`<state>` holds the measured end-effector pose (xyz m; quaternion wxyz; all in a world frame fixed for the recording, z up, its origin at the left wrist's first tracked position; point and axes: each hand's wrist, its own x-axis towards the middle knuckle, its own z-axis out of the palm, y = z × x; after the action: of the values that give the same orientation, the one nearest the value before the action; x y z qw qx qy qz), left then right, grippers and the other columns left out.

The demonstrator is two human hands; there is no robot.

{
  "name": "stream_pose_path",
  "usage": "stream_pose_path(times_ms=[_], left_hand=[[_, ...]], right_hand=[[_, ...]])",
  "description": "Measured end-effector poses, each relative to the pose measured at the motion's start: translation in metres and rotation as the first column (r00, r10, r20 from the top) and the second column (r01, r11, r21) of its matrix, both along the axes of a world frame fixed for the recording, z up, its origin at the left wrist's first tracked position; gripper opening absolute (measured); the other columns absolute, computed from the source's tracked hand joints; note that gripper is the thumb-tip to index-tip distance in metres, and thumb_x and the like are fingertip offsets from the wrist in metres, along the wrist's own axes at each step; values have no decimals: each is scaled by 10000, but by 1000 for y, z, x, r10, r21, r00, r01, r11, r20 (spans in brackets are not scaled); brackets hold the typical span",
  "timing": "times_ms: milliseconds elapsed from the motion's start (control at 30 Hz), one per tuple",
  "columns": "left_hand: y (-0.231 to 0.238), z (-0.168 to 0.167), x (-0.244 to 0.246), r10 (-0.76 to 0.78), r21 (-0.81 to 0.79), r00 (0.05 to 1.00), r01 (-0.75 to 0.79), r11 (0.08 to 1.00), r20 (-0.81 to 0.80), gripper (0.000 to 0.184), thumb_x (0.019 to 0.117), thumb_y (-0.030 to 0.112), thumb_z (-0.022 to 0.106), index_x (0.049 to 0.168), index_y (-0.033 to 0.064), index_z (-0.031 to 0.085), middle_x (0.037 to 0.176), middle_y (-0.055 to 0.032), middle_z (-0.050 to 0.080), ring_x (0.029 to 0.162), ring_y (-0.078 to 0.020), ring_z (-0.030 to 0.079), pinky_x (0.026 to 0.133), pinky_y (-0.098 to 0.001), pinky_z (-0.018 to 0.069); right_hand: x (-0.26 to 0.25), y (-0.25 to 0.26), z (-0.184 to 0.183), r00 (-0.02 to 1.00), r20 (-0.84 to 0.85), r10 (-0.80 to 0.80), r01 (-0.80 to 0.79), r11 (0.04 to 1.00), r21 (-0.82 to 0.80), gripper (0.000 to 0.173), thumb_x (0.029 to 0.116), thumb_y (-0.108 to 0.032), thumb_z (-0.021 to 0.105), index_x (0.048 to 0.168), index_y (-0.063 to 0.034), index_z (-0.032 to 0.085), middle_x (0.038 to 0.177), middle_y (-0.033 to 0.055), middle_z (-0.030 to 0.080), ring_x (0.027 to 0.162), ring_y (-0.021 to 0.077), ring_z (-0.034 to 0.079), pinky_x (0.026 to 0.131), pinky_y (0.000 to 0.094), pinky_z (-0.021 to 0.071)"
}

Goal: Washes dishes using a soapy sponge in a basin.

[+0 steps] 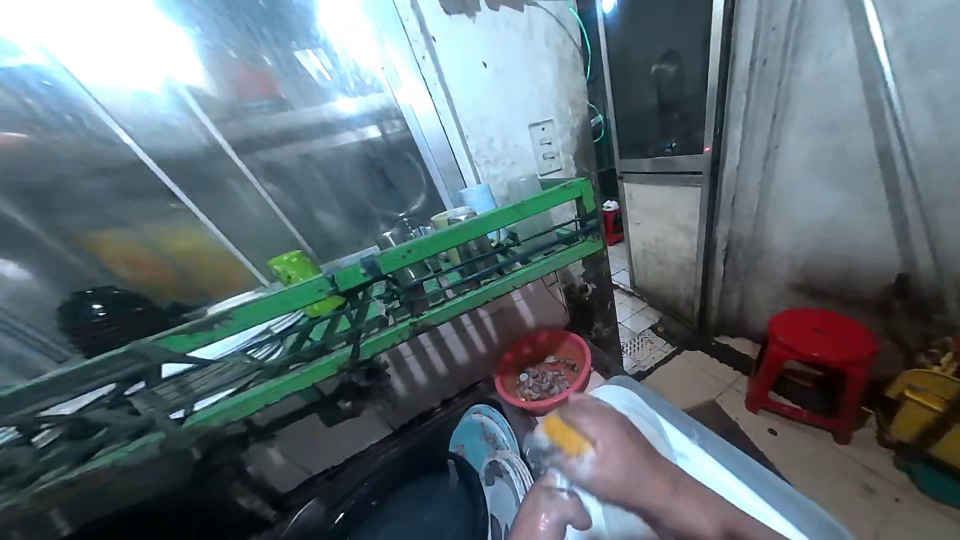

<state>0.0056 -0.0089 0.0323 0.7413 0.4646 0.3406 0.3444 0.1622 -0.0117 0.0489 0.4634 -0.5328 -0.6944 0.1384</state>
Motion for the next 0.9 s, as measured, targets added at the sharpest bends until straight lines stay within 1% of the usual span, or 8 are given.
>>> stream_pose_path(times_ms=[167, 267, 367, 500, 600, 700, 800, 900], left_hand=[[-7, 2, -15, 267, -132, 938, -242, 961, 223, 418, 713, -126, 468, 1104, 14, 515, 864, -122, 730, 765, -224, 738, 668, -426, 629], [5, -2, -12, 450, -203, 843, -405, 891, 295, 413, 708, -109, 474, 1099, 20, 494, 873, -150, 712, 758, -260, 732, 637, -466, 624], [-2, -9, -2, 500, -111, 865, -492, 863, 54, 444, 689, -136, 518, 1126, -57, 519, 901, -175, 670, 770, -253, 683, 661, -449, 592], [-24, -13, 6, 360, -92, 923, -350, 932, 138, 430, 679, -118, 514, 1097, -18, 518, 836, -102, 714, 738, -176, 722, 662, -374, 620], [-20, 3, 5, 483, -114, 870, -472, 874, 100, 493, 698, -148, 498, 1178, -36, 500, 884, -139, 683, 751, -210, 704, 643, -406, 609], [-10, 6, 4, 493, -47, 869, -491, 870, 46, 551, 664, -161, 503, 1205, -58, 506, 902, -141, 689, 757, -199, 705, 648, -398, 610], [-19, -4, 5, 284, 130, 959, -283, 950, 7, 518, 663, -136, 518, 1174, -54, 512, 874, -48, 684, 775, -94, 685, 705, -309, 598], [-30, 2, 5, 188, 163, 982, -186, 969, 1, 496, 696, -125, 516, 1185, -43, 534, 887, -15, 706, 789, -66, 694, 728, -290, 602]], right_hand=[[57, 24, -35, 792, -395, -465, 207, 813, -544, 461, 955, -277, 728, 1333, -38, 614, 1115, 184, 685, 975, 270, 668, 886, 480, 543], [21, -6, -68, 876, -320, -362, 224, 891, -395, 567, 940, -289, 716, 1401, 12, 578, 1289, 196, 671, 1200, 287, 650, 1055, 477, 505], [-19, -18, -78, 961, -253, -114, 123, 992, 21, 615, 878, -283, 739, 1353, 85, 607, 1415, 220, 612, 1359, 324, 566, 1185, 485, 398], [11, 10, -64, 880, -377, -289, 229, 953, -197, 540, 915, -327, 707, 1331, 8, 631, 1271, 154, 686, 1181, 212, 657, 1047, 404, 521], [22, 9, -71, 830, -354, -432, 317, 886, -337, 496, 936, -297, 700, 1307, 25, 629, 1142, 182, 715, 1056, 243, 697, 968, 439, 548], [-10, -18, -75, 899, -372, -231, 182, 970, -162, 578, 904, -221, 716, 1364, 98, 576, 1300, 235, 663, 1209, 265, 653, 1061, 429, 509], [-15, -4, -57, 942, -335, -24, 58, 994, 92, 660, 891, -329, 713, 1408, 54, 569, 1451, 214, 579, 1391, 276, 527, 1182, 454, 408], [18, 22, -16, 883, -407, -234, 183, 970, -160, 490, 902, -231, 738, 1317, 8, 633, 1194, 156, 696, 1088, 217, 670, 968, 428, 542]])
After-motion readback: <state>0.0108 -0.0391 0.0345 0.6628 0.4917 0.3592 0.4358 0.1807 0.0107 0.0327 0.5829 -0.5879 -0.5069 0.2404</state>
